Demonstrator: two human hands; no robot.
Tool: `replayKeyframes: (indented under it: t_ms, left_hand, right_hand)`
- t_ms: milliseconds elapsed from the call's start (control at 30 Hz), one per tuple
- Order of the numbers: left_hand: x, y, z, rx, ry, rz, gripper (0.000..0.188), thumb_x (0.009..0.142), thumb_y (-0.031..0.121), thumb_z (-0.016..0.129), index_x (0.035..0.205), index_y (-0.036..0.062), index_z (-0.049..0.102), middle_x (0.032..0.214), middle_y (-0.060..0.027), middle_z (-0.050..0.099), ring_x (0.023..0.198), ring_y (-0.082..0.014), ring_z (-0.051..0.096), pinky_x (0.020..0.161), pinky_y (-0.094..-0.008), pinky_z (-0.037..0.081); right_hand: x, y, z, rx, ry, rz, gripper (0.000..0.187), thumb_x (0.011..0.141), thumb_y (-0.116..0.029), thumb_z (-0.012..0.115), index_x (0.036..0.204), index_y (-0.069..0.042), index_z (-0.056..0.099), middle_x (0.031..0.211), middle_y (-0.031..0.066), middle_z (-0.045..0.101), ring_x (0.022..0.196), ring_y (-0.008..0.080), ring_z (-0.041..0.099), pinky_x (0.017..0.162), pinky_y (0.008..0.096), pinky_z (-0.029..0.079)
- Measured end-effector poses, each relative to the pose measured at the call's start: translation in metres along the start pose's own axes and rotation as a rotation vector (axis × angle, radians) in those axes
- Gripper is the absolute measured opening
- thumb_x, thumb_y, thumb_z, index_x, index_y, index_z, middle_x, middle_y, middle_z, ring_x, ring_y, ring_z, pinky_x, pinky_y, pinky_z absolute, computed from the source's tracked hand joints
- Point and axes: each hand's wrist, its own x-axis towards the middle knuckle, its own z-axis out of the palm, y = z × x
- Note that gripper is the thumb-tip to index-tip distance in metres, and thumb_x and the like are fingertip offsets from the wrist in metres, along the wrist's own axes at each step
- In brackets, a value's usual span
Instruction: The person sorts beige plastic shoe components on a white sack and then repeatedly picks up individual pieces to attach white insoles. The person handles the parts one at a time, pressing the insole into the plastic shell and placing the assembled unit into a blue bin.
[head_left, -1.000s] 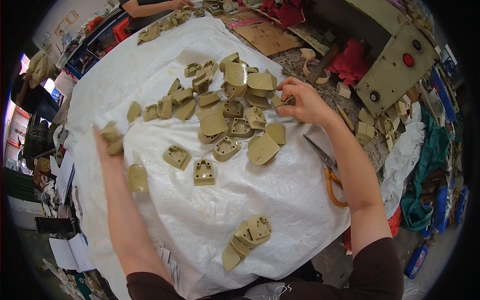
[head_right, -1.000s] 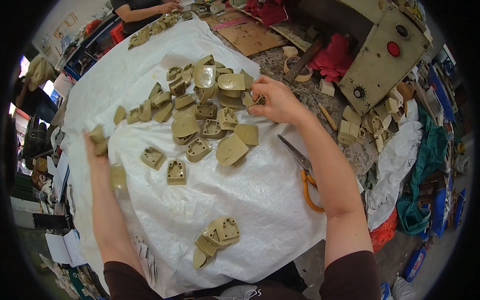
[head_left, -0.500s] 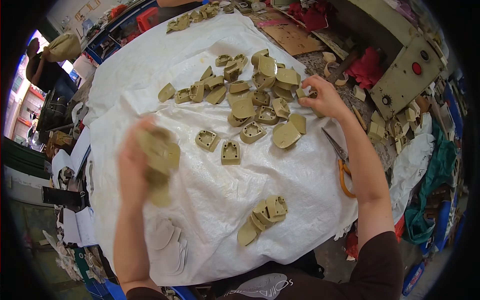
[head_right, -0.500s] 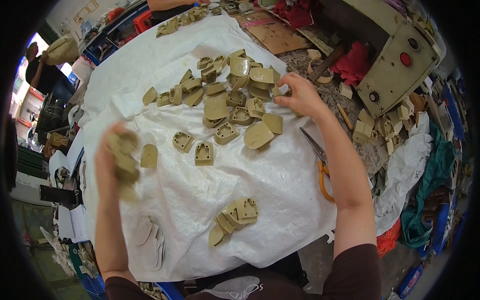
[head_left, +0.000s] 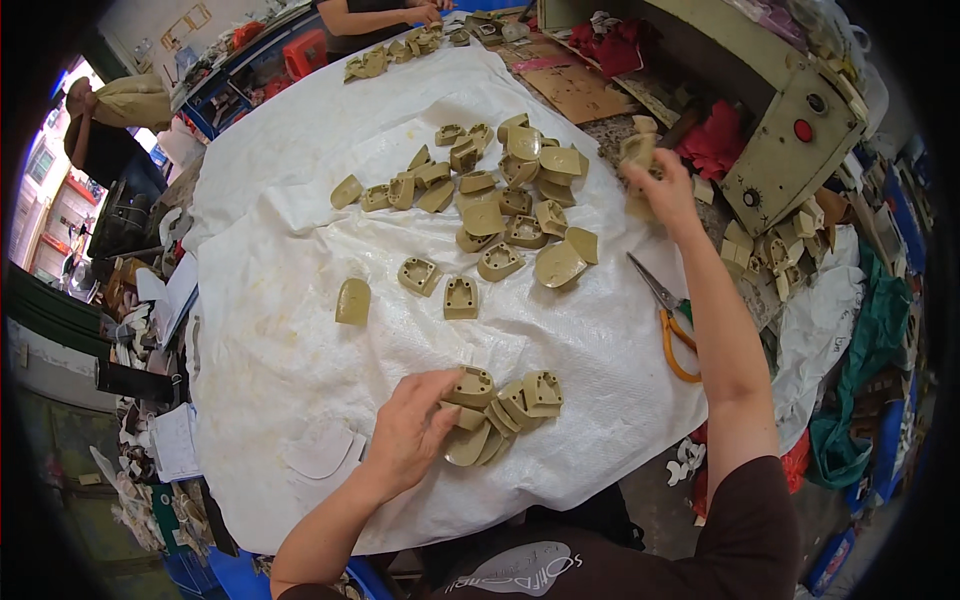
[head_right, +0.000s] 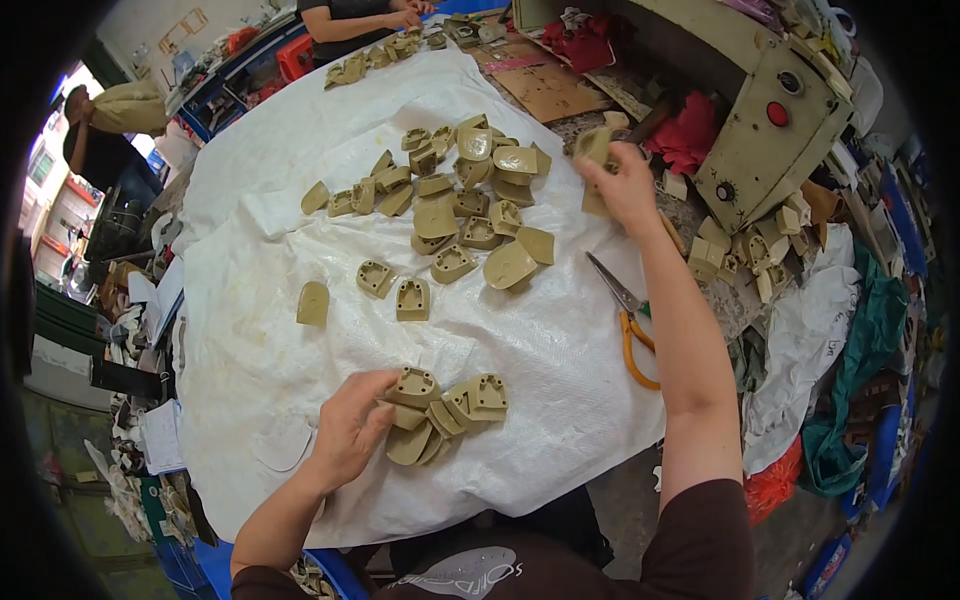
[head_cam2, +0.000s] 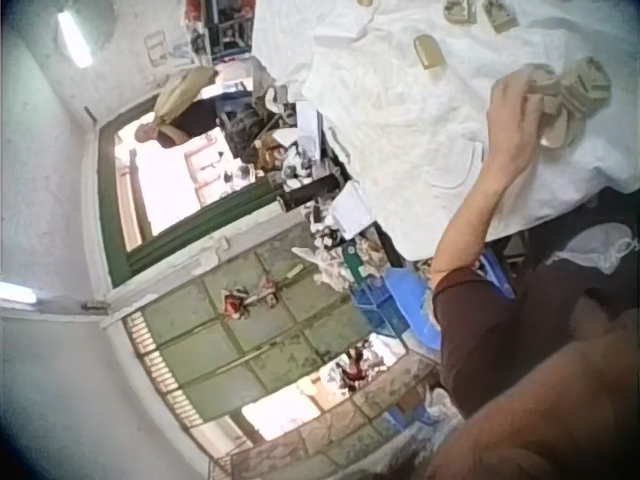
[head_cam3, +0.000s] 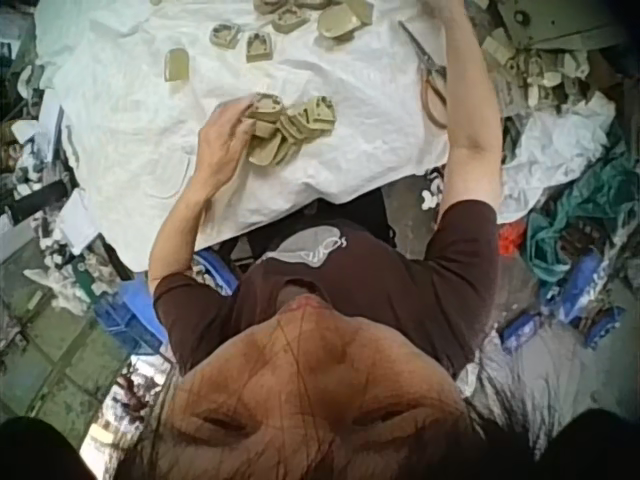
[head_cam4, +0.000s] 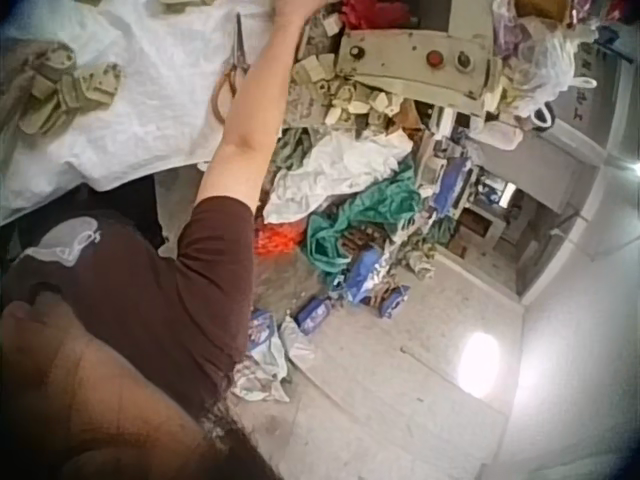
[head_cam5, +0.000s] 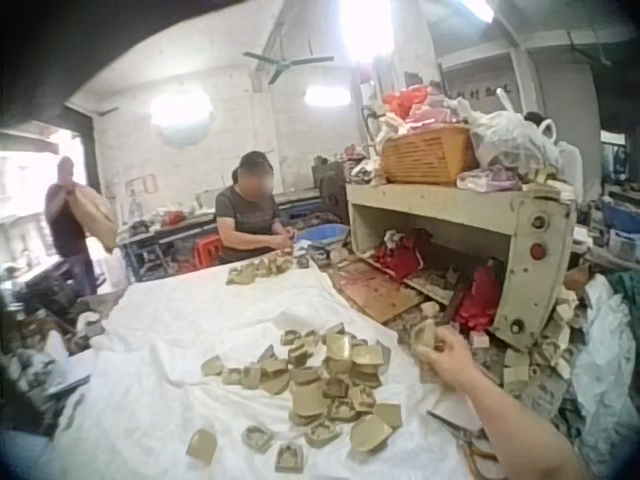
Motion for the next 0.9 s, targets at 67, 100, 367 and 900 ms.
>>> replayKeyframes:
  t_ms: [67, 100, 367, 900]
  left_hand:
    - [-0.003, -0.003, -0.001, 0.156, -0.037, 0.059, 0.048, 0.083, 0.007, 0.061, 0.130, 0.0049, 0.050, 0.119, -0.0200, 0.055, 0.114, -0.0354, 0.050, 0.098, -0.0394, 0.039]
    - [-0.003, -0.006, -0.005, 0.162, 0.046, 0.022, 0.049, 0.083, 0.008, 0.062, 0.131, 0.0057, 0.050, 0.120, -0.0194, 0.054, 0.114, -0.0349, 0.050, 0.099, -0.0401, 0.038]
    - [0.061, -0.060, -0.040, 0.590, 0.325, -0.218, 0.055, 0.080, 0.015, 0.068, 0.132, 0.0143, 0.051, 0.134, -0.0188, 0.039, 0.124, -0.0368, 0.037, 0.102, -0.0486, 0.032]
    - [0.084, -0.107, -0.031, 0.427, 0.326, -0.417, 0.049, 0.082, 0.030, 0.067, 0.126, 0.0159, 0.049, 0.113, -0.0218, 0.045, 0.108, -0.0389, 0.048, 0.094, -0.0440, 0.040]
  right_hand:
    - [-0.010, -0.032, -0.015, 0.102, 0.135, 0.055, 0.045, 0.073, -0.029, 0.077, 0.106, -0.002, 0.063, 0.106, 0.0104, 0.058, 0.097, 0.0197, 0.059, 0.081, 0.0319, 0.048]
    - [-0.023, -0.063, -0.024, 0.124, -0.046, 0.188, 0.051, 0.074, -0.030, 0.077, 0.113, -0.003, 0.060, 0.108, 0.0091, 0.059, 0.095, 0.0178, 0.059, 0.078, 0.0299, 0.049]
    - [-0.181, -0.155, -0.014, -0.418, -0.976, -0.518, 0.081, 0.070, -0.055, 0.073, 0.142, -0.039, 0.039, 0.152, 0.0215, 0.020, 0.123, 0.0558, 0.037, 0.097, 0.0680, 0.032]
    - [-0.084, -0.133, 0.053, -0.464, -0.609, -0.286, 0.096, 0.062, -0.053, 0.080, 0.144, -0.026, 0.038, 0.153, 0.0209, 0.016, 0.135, 0.0504, 0.020, 0.104, 0.0652, 0.026]
